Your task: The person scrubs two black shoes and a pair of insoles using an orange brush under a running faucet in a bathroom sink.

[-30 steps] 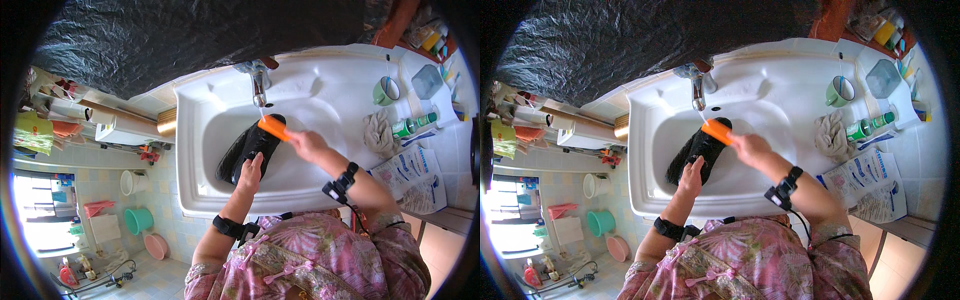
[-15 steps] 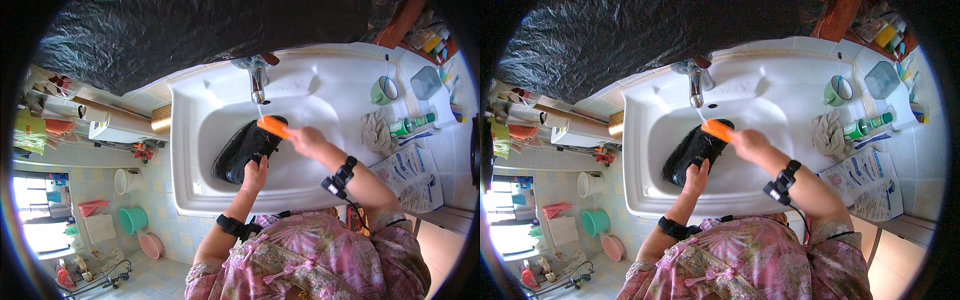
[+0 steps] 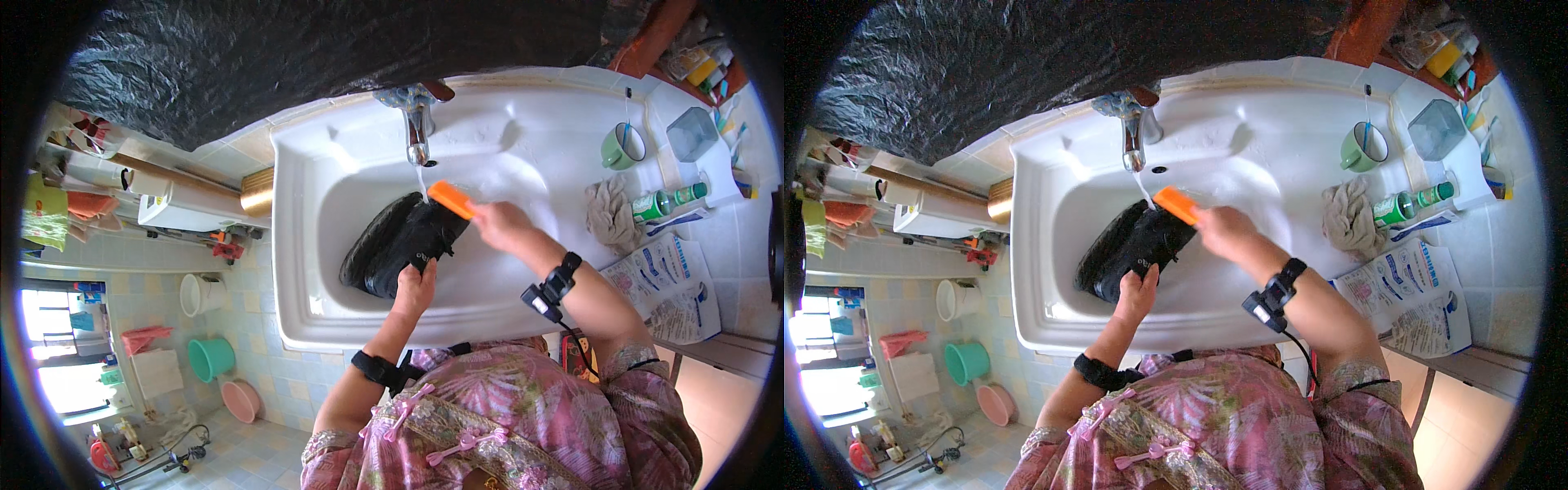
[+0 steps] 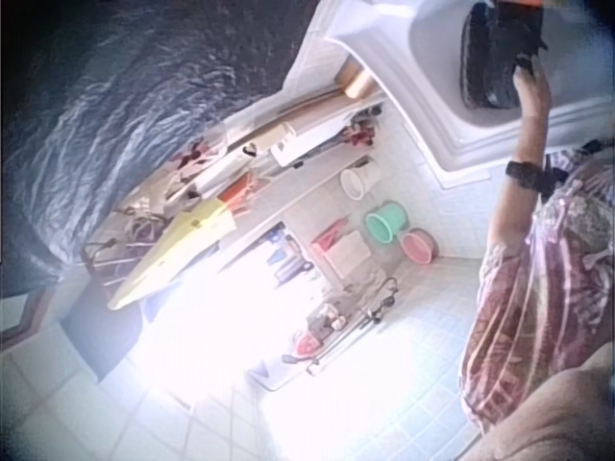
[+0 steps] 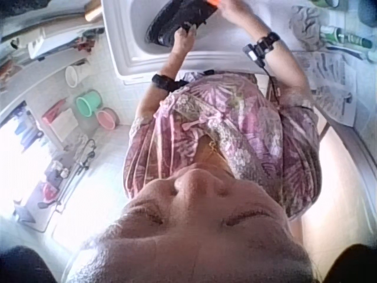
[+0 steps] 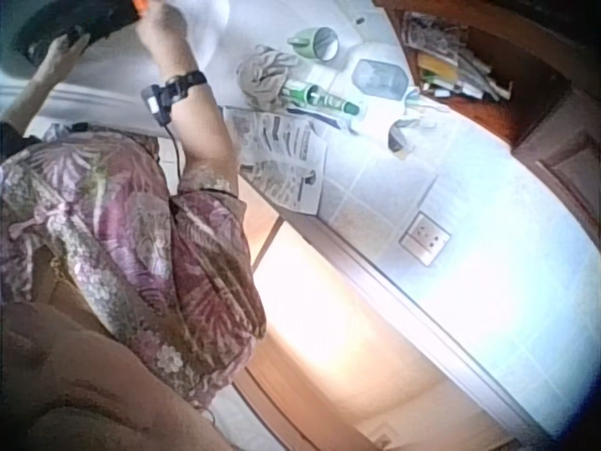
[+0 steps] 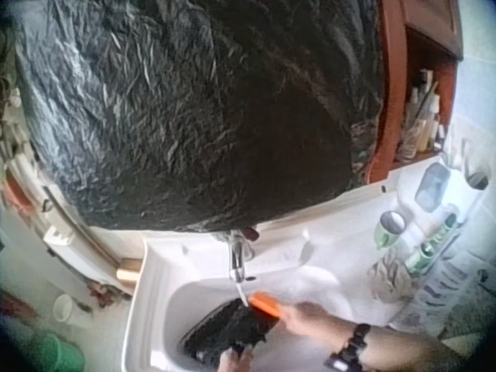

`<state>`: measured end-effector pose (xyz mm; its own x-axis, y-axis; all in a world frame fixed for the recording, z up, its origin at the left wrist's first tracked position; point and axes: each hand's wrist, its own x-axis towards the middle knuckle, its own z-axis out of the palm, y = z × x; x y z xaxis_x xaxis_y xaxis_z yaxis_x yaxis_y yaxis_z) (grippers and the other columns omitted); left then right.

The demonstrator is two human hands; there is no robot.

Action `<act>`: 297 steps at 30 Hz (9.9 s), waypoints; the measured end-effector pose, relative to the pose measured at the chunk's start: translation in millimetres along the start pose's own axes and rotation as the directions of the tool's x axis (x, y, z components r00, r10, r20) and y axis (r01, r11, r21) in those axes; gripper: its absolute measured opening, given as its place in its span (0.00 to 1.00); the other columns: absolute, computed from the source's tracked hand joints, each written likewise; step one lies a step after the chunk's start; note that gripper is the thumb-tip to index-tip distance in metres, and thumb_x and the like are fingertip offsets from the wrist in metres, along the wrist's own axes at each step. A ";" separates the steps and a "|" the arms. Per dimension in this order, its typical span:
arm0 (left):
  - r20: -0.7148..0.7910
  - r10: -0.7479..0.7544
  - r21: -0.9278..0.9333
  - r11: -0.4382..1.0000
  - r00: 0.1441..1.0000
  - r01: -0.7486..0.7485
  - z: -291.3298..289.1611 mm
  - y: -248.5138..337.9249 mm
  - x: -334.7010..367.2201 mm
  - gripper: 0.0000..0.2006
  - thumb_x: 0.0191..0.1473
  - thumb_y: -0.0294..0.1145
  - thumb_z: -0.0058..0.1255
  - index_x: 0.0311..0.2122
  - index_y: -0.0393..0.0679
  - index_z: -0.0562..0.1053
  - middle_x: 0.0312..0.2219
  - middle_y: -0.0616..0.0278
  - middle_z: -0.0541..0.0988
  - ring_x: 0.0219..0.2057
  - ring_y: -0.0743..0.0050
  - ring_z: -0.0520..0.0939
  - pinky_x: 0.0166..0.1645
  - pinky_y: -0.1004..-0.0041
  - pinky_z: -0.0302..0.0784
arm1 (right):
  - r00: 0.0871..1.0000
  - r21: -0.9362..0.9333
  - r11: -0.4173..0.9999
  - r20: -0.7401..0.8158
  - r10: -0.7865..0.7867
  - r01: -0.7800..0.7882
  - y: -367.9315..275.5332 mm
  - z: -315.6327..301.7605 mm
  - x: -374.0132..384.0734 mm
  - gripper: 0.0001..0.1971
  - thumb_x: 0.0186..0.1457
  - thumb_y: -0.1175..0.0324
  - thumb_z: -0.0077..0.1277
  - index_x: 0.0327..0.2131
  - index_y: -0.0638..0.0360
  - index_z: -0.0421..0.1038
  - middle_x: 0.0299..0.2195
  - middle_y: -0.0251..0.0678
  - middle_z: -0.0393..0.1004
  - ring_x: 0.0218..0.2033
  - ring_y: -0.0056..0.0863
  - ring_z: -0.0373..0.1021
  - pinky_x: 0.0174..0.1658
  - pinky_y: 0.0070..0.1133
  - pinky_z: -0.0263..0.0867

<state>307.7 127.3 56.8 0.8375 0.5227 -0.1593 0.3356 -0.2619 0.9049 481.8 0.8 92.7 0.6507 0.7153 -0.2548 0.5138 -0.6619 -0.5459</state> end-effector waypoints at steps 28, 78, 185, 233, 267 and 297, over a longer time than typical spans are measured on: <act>0.187 -0.401 -0.939 0.197 0.897 0.284 -44.6 18.7 24.2 0.11 0.54 0.34 0.39 0.36 0.36 0.69 0.32 0.57 0.75 0.32 0.67 0.77 0.37 0.72 0.73 | 0.943 0.115 0.959 -0.246 -0.225 0.259 -17.1 38.8 -30.2 0.17 0.50 0.64 0.44 0.46 0.43 0.65 0.21 0.44 0.70 0.22 0.41 0.68 0.28 0.33 0.65; 0.446 -0.012 -0.890 0.098 0.895 0.445 -44.6 19.7 18.9 0.39 0.48 0.66 0.26 0.56 0.44 0.51 0.53 0.58 0.59 0.53 0.61 0.59 0.57 0.65 0.52 | 0.976 -0.070 0.975 -0.039 -0.215 0.212 -51.3 11.5 -30.3 0.18 0.50 0.65 0.43 0.48 0.44 0.63 0.22 0.47 0.70 0.24 0.45 0.68 0.29 0.34 0.64; 0.072 -0.498 -0.921 0.301 0.864 0.249 -49.0 23.7 78.4 0.16 0.49 0.33 0.49 0.42 0.37 0.66 0.36 0.55 0.74 0.36 0.59 0.76 0.40 0.64 0.73 | 0.773 0.061 0.856 -0.466 -0.431 0.514 -50.2 31.1 42.6 0.18 0.47 0.70 0.48 0.44 0.45 0.67 0.26 0.41 0.72 0.26 0.39 0.68 0.28 0.27 0.64; 0.469 -0.127 -0.571 0.711 0.874 0.410 -101.9 -6.7 11.9 0.23 0.37 0.29 0.60 0.41 0.34 0.68 0.33 0.63 0.75 0.36 0.72 0.74 0.43 0.74 0.68 | 0.942 0.642 0.744 0.098 -0.322 0.188 -16.8 19.9 -66.3 0.16 0.51 0.65 0.48 0.45 0.51 0.67 0.33 0.38 0.74 0.29 0.21 0.69 0.34 0.20 0.65; 0.123 0.221 0.147 0.960 0.967 -0.238 -66.6 20.9 8.4 0.08 0.34 0.23 0.54 0.24 0.32 0.71 0.25 0.56 0.75 0.30 0.70 0.76 0.34 0.74 0.72 | 0.972 0.544 0.825 0.069 -0.226 0.154 6.0 43.4 -26.1 0.16 0.51 0.66 0.46 0.45 0.50 0.66 0.26 0.39 0.74 0.25 0.22 0.69 0.31 0.19 0.64; 0.404 -0.582 -0.619 0.395 0.706 0.679 0.5 7.1 77.7 0.19 0.44 0.43 0.52 0.37 0.38 0.71 0.34 0.55 0.76 0.35 0.62 0.77 0.42 0.70 0.72 | 0.987 0.242 0.963 0.135 0.086 -0.117 56.6 35.9 -19.1 0.16 0.50 0.62 0.43 0.43 0.49 0.67 0.36 0.45 0.70 0.40 0.41 0.66 0.44 0.30 0.61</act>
<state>375.4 165.6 50.6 0.5703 0.1939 -0.7982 0.4343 0.7537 0.4933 478.4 -42.2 38.0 0.6112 0.6795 -0.4060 0.2838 -0.6669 -0.6889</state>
